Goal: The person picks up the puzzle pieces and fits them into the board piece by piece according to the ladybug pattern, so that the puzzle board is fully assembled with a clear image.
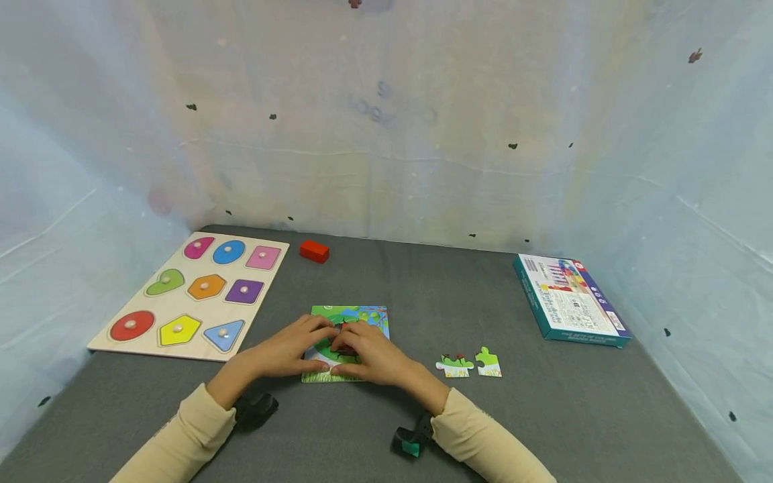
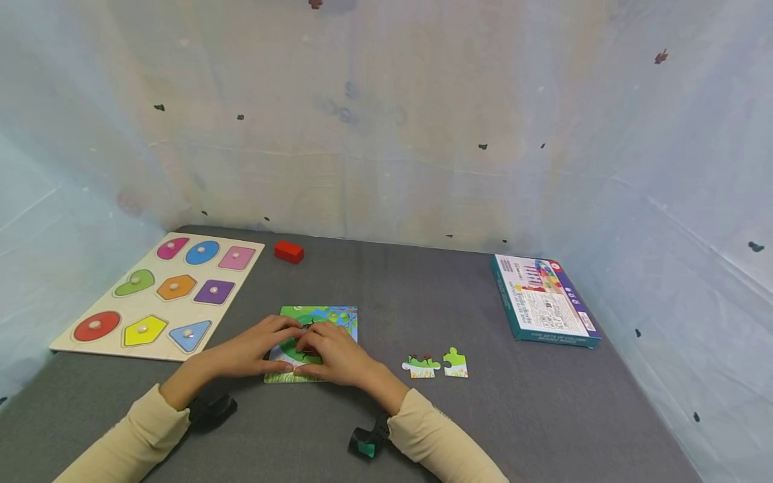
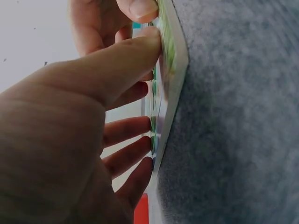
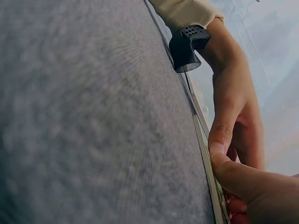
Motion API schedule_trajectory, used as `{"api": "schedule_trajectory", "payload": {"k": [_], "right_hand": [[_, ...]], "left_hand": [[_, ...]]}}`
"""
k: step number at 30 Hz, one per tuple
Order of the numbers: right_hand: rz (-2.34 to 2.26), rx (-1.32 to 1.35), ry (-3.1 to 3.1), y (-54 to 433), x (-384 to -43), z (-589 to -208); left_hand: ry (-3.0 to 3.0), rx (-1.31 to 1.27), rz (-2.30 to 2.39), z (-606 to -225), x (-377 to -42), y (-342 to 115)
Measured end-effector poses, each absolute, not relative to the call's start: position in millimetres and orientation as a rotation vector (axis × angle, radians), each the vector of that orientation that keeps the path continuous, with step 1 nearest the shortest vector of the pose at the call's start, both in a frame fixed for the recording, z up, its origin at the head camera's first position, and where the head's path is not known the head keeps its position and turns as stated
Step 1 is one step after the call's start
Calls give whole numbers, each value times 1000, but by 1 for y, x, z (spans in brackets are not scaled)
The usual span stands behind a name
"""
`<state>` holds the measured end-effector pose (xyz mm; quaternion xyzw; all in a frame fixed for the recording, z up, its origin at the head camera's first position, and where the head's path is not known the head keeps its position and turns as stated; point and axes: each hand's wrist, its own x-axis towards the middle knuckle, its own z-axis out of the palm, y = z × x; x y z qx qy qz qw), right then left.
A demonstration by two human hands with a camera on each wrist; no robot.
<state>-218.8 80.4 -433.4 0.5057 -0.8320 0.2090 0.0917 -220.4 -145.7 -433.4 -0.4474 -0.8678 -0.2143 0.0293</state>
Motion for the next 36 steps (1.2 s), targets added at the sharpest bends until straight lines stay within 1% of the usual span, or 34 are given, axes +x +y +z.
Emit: {"api": "schedule_trajectory", "payload": {"k": [3,10,17,23,32,36], "right_hand": [[635,1524,-2470,83,-220,-433],[834,1583,-2491,98,-224,-431],[944,1452,-2503,125,-226,-423],[970,1312,-2515,160,-225,-422],[1042,1138,-2579,216,-211,-415],[1005,1130,-2624,241,-204,-413]], "left_hand": [[-2694,-1383,-661,-434,-221,-146],[-2724,-1377,-653,-435,-223,-145],[-2743,-1390,-685,-432,-221,-144],[-2803,-1358,-694,-431,-221,-144],[-2808,-1354,-692,-432,-220,-145],[-2805,-1354,-690,-432,-220,-145]]}}
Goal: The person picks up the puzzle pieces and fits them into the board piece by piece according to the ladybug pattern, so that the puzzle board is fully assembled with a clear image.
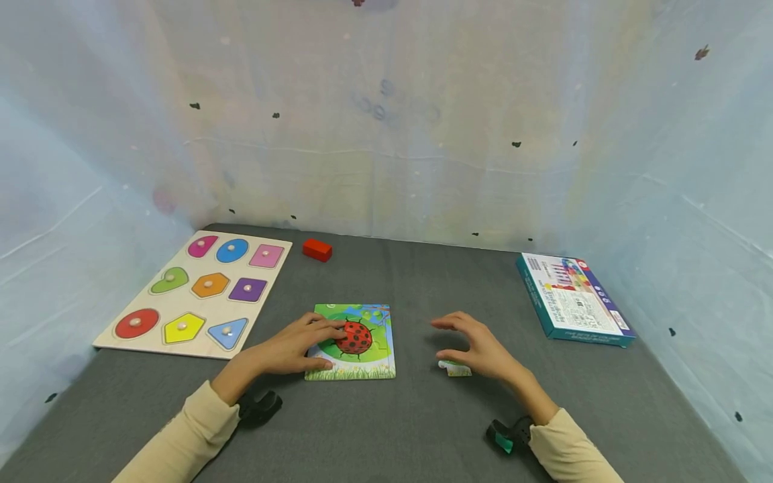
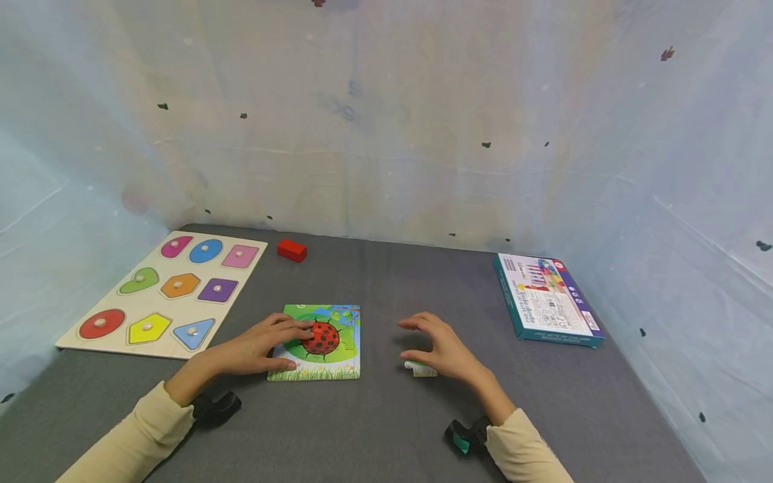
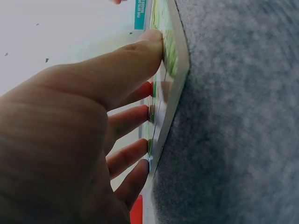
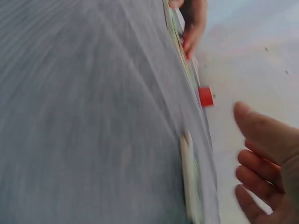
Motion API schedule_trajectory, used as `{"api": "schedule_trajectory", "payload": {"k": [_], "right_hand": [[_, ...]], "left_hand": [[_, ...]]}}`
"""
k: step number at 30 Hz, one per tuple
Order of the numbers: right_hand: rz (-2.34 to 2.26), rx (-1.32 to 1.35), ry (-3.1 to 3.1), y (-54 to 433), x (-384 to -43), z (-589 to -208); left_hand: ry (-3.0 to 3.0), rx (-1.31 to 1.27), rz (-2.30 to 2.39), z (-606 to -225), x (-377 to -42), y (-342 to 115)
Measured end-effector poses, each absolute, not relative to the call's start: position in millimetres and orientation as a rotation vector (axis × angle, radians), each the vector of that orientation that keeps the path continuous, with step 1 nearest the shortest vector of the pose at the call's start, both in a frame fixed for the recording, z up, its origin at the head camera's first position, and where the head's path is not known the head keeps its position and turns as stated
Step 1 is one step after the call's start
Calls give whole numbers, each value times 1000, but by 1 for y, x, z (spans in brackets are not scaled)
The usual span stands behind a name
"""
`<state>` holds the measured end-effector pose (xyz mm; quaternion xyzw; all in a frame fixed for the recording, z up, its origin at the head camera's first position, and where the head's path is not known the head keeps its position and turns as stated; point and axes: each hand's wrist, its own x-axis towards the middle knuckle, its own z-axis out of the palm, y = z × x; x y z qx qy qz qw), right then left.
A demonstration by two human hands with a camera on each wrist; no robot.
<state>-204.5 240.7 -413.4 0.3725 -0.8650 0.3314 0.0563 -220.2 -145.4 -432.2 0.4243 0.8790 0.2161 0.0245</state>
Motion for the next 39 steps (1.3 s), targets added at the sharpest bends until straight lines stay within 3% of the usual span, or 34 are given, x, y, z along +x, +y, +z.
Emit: {"api": "schedule_trajectory", "payload": {"k": [9,21,39], "right_hand": [[812,1143,-2783,276,-196,-416],[817,1237,-2722,278,-196,-423],[781,1284,-2538,189,-208,-413]], "left_hand": [[2730,1389,644,-433,-221,-147],[2717,1392,653,-432,-221,-147],[2703,1344,683,-431,-221,-146]]}}
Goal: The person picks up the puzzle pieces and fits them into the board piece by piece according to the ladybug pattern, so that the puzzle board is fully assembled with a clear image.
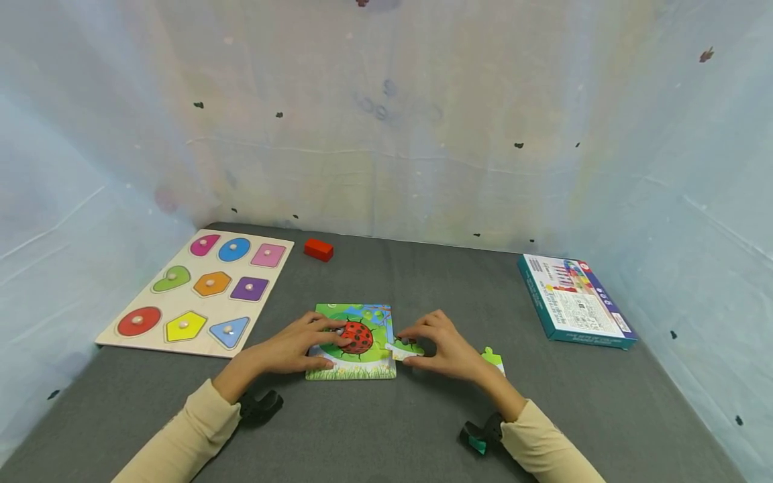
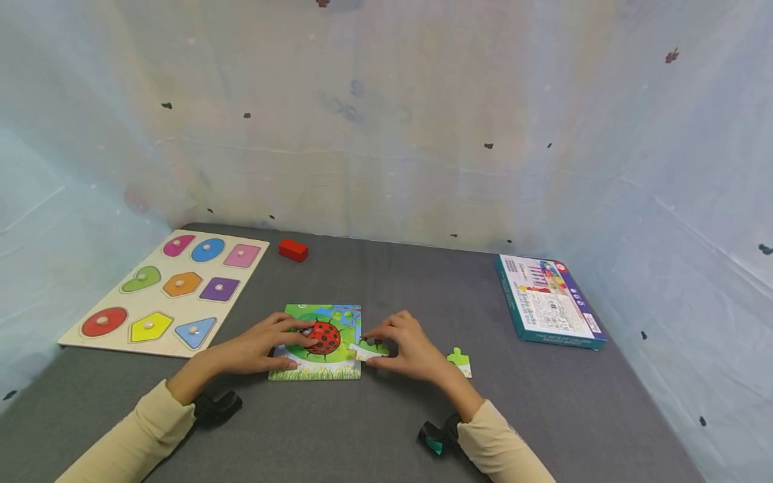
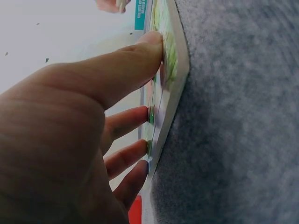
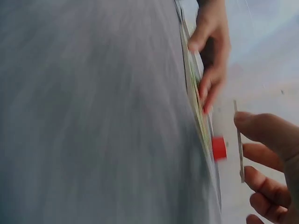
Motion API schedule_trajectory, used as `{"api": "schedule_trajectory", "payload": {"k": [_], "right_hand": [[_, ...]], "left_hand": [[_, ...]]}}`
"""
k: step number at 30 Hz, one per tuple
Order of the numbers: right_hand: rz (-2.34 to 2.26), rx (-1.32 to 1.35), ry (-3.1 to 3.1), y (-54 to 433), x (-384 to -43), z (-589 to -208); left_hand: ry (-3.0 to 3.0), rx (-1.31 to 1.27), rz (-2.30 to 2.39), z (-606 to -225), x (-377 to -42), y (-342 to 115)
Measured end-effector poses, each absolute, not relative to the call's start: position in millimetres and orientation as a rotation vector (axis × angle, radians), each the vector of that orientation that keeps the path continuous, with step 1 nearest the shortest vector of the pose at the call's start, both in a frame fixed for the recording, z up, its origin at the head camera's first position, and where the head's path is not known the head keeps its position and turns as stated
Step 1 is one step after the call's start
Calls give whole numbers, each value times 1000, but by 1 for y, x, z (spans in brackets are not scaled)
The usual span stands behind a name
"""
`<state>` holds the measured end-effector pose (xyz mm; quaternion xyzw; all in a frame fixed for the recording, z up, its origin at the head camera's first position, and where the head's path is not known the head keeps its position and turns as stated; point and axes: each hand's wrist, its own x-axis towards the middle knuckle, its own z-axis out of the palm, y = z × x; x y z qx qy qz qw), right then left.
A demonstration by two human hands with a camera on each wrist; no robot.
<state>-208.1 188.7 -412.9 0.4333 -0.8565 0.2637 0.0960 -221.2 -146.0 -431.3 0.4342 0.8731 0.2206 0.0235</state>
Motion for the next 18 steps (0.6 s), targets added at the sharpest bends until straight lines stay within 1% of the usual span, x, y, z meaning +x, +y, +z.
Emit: {"api": "schedule_trajectory", "payload": {"k": [9,18], "right_hand": [[694,1391,-2541,134,-207,-418],[694,1391,-2608,117,-207,-423]], "left_hand": [[2710,1335,670,-431,-221,-145],[2694,1340,708,-430,-221,-146]]}}
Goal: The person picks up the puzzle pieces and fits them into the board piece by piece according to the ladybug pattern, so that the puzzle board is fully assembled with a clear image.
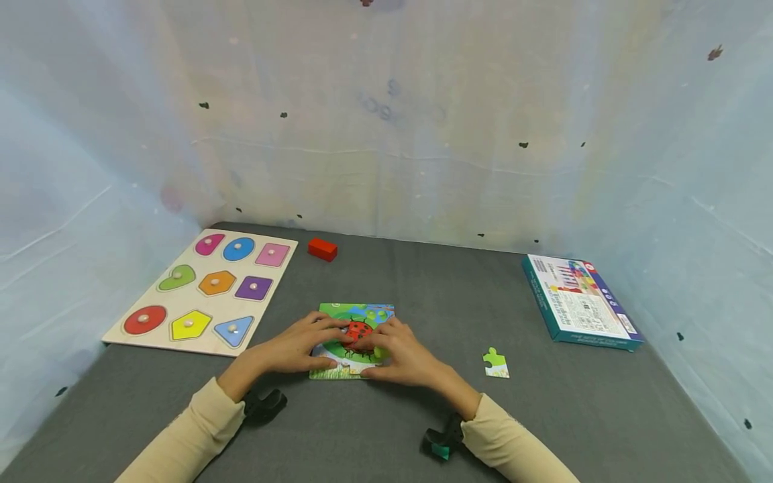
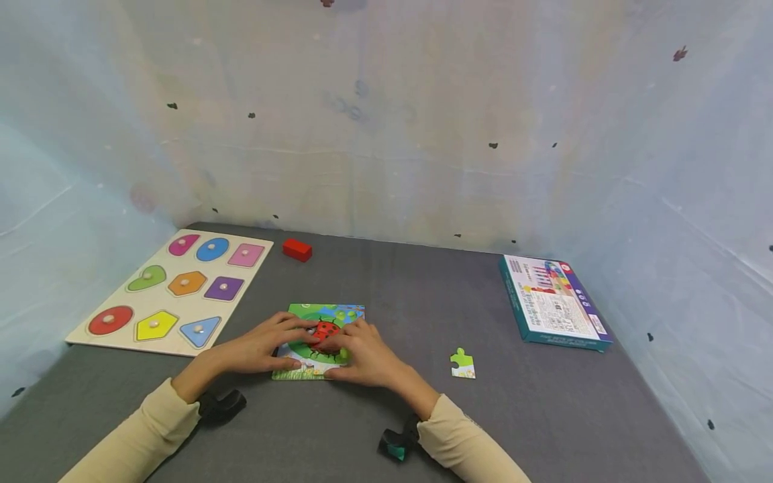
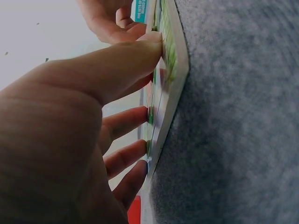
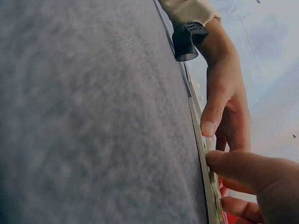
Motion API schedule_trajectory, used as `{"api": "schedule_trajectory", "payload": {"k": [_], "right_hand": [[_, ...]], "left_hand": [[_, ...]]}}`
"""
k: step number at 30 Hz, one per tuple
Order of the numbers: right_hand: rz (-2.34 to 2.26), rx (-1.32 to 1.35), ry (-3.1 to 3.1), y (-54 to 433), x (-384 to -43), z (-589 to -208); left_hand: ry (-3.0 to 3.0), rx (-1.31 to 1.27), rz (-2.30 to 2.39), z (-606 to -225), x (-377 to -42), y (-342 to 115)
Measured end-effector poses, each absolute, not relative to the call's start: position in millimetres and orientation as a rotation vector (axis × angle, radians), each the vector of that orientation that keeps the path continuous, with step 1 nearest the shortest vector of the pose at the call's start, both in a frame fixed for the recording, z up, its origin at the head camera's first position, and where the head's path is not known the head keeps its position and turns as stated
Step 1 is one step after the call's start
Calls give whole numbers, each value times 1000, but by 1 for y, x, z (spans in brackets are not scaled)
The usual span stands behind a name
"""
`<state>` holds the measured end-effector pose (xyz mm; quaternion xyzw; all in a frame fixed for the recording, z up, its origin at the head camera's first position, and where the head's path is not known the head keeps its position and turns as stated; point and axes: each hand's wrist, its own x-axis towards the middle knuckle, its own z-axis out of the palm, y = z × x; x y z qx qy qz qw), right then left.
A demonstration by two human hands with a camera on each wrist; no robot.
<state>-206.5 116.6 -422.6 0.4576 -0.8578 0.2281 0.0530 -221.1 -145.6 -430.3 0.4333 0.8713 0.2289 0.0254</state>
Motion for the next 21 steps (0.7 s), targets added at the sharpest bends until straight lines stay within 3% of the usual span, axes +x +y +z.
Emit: {"api": "schedule_trajectory", "payload": {"k": [21], "right_hand": [[736,1356,-2664,108,-209,-427]], "left_hand": [[2683,1378,732,-429,-221,-145]]}}
